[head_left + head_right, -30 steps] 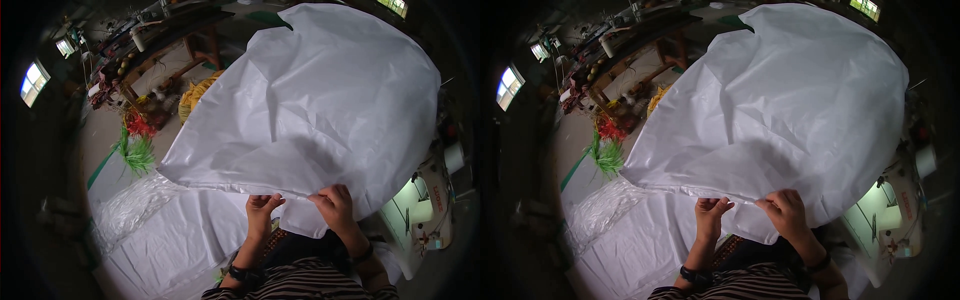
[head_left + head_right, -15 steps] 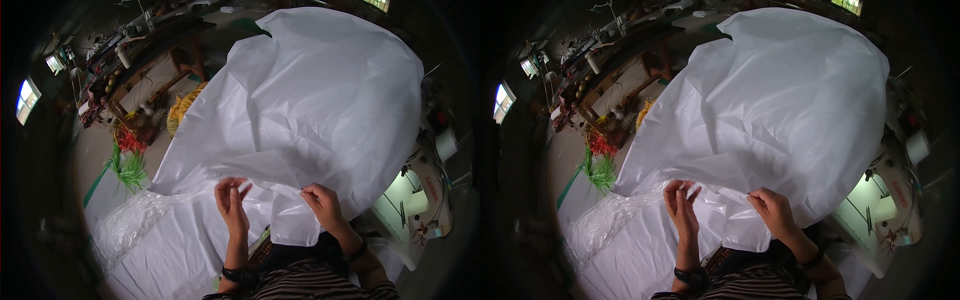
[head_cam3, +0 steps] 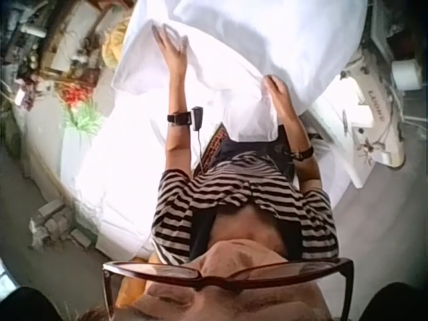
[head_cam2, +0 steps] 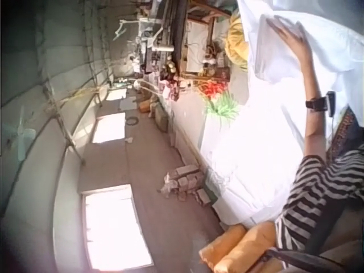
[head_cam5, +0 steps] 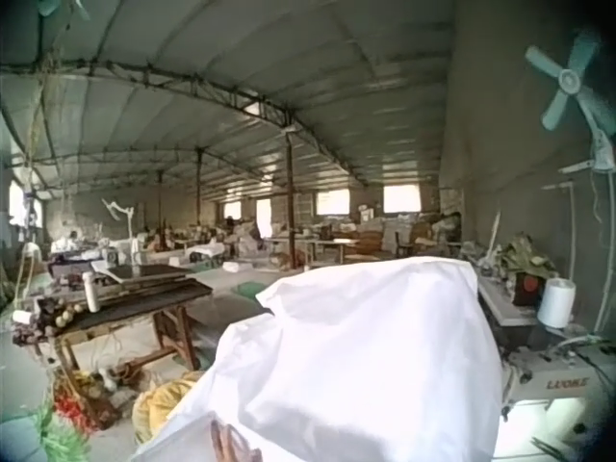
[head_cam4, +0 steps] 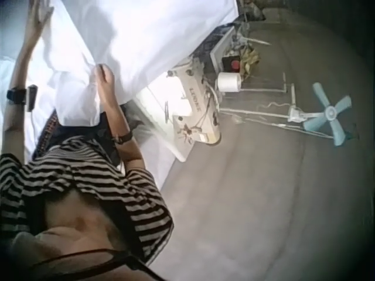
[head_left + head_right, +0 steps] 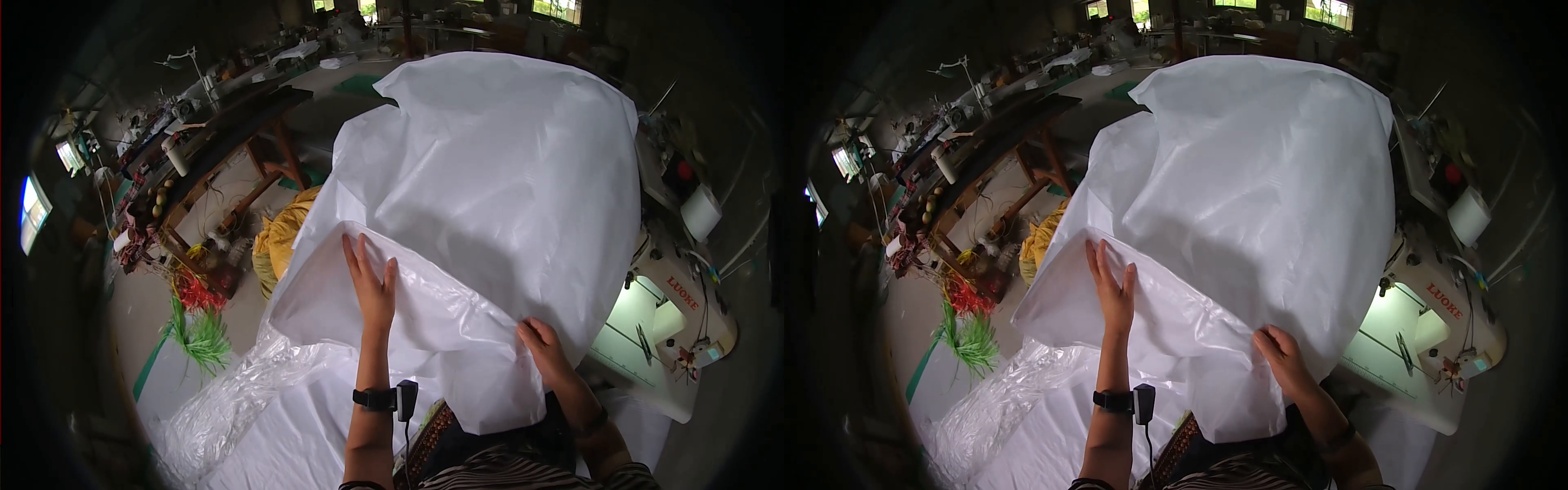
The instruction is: Sewing and handling large white plastic sheets using an industrial sewing machine in a manufacturing workshop.
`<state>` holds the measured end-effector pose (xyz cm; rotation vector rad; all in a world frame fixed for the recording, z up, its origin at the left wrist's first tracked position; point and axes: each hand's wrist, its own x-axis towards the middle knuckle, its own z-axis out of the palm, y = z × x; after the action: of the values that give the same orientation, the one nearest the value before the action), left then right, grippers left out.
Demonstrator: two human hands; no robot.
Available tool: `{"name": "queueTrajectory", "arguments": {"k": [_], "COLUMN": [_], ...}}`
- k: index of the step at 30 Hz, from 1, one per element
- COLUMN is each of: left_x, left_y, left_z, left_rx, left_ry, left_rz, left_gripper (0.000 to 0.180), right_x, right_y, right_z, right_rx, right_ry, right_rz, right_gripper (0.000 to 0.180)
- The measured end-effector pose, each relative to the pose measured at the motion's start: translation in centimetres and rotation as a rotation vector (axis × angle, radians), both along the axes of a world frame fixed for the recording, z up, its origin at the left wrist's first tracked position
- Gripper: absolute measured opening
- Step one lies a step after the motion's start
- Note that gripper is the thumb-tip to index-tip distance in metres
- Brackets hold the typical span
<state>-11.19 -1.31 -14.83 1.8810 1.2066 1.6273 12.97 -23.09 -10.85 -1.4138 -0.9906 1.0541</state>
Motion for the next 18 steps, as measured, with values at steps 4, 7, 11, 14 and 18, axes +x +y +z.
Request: {"name": "queueTrajectory", "arguments": {"k": [4, 7, 11, 14, 18], "left_x": [2.5, 8.9, 20.4, 26.5, 29.1], "left_y": [3.4, 4.5, 0.0, -5.2, -9.9], "left_z": [1.8, 3.6, 3.2, 0.7, -2.0], "left_rx": [0.045, 0.048, -0.04, -0.054, -0.095], "left_ry": [-0.093, -0.113, 0.055, 0.081, 0.087], "left_rz": [0.108, 0.0, -0.312, -0.444, -0.479], "left_gripper": [0.069, 0.078, 0.084, 0.082, 0.08], "right_x": [0.9, 2.6, 4.8, 3.6, -0.1], "right_y": [-5.4, -10.7, -13.0, -12.2, -6.5], "right_z": [1.6, 3.4, 6.4, 10.0, 14.2], "right_rx": [-0.021, -0.328, -0.399, -0.343, 0.181], "right_ry": [-0.231, -0.368, -0.83, -0.768, -1.263], "right_rz": [0.036, 0.184, 0.279, 0.055, 0.114], "right_gripper": [0.018, 0.011, 0.013, 0.01, 0.019]}}
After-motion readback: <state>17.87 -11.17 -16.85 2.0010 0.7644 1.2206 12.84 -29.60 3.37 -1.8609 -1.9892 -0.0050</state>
